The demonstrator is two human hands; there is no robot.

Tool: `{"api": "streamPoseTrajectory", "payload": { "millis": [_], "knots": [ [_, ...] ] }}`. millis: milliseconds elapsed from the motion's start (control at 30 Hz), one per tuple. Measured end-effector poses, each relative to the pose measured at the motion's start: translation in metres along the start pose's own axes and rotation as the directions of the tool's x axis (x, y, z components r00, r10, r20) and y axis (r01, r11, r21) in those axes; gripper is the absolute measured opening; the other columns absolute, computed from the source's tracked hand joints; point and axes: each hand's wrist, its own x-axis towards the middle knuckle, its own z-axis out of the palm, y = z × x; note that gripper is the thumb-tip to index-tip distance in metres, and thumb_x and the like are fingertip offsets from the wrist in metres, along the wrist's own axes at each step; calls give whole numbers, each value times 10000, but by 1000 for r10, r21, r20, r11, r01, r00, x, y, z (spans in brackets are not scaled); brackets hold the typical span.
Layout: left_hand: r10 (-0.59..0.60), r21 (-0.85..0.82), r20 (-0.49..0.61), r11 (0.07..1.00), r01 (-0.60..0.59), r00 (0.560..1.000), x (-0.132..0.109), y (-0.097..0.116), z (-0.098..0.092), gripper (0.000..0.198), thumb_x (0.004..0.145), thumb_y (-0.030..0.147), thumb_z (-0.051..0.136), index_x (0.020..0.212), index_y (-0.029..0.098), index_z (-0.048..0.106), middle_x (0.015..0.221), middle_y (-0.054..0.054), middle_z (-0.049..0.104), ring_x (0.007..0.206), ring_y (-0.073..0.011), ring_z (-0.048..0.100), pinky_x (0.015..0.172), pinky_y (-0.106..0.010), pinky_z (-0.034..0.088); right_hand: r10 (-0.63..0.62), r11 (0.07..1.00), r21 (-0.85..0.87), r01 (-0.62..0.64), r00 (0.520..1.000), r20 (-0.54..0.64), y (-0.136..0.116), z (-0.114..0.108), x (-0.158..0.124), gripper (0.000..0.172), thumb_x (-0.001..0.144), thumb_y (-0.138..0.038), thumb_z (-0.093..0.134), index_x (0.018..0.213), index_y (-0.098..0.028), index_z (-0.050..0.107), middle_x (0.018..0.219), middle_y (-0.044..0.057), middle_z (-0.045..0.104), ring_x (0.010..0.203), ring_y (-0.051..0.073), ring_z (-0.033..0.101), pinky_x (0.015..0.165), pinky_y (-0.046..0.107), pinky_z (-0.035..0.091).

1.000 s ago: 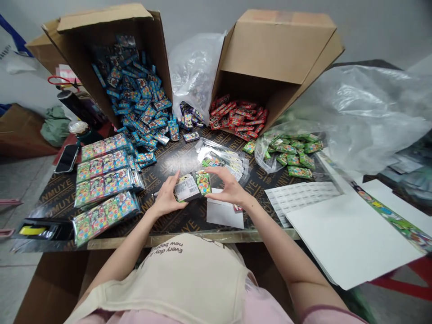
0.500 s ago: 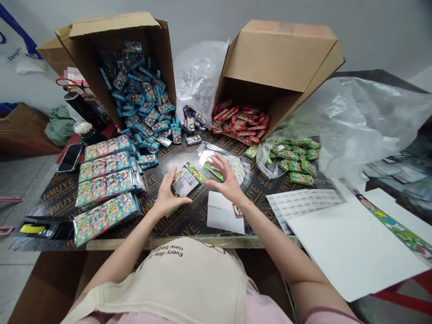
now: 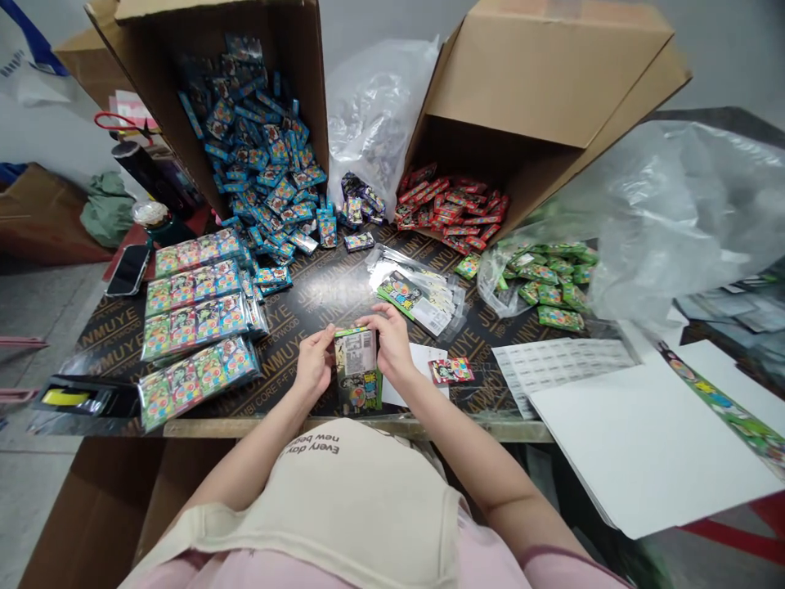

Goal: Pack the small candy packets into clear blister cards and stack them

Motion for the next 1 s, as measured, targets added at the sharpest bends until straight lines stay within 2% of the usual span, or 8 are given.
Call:
{"api": "streamPoseTrajectory", "payload": {
  "millis": [167,267,333,400,500,633,767,1000],
  "knots": [
    [-60,21,2,998,60,998,11,17,3,266,534,298,819,710,147,688,639,13,661,532,-86,565,521,-202,433,81,985,144,-93,993,85,-4,-12,-5,392,639,-214,604,1006,-257,473,832,-15,745,815,199,704,737,334,533],
    [-48,121,55,992,41,997,16,29,3,295,523,250,813,784,162,708,699,1,681,581,-100,588,539,-211,441,210,970,96,-225,967,146,-4,-21,4,387,611,-167,621,980,-239,531,842,-2,747,754,179,694,700,313,533],
    [35,232,112,971,-61,993,16,36,3,252,530,242,806,754,158,724,711,-21,693,613,-120,601,576,-235,456,262,963,22,-270,949,177,-4,-25,11,292,586,-141,610,867,-219,589,790,-3,742,673,167,672,650,299,524],
    [149,370,208,903,-219,967,14,41,5,171,563,256,796,687,154,736,709,-49,705,656,-150,619,641,-271,476,227,974,-44,-223,957,183,-4,-29,15,158,571,-135,600,713,-203,617,738,-5,732,634,155,649,627,283,510],
    [260,508,323,764,-399,910,13,46,6,144,596,291,794,641,164,744,736,-74,726,723,-193,647,712,-305,491,38,993,-114,-16,981,189,-5,-35,12,55,589,-166,617,610,-192,662,715,8,727,689,158,646,661,273,495],
    [170,571,309,754,-325,936,17,51,8,248,537,326,826,693,153,741,687,-50,718,642,-180,637,646,-293,499,-59,974,-199,111,967,247,-10,-43,7,144,658,-311,693,713,-188,744,783,42,738,743,181,643,685,299,484],
    [39,581,321,781,-229,946,20,59,13,313,546,337,809,769,130,738,666,-38,702,592,-150,606,561,-251,465,-72,931,-335,144,973,219,-16,-44,7,207,589,-334,802,724,-188,744,712,19,716,648,142,605,626,270,450],
    [96,677,421,629,-383,902,13,67,20,64,631,185,673,634,137,716,598,-23,661,590,-138,578,585,-248,447,-38,924,-357,137,962,271,-24,-42,8,225,548,-326,829,657,-170,708,635,3,686,576,118,587,596,257,459]
  ]
}}
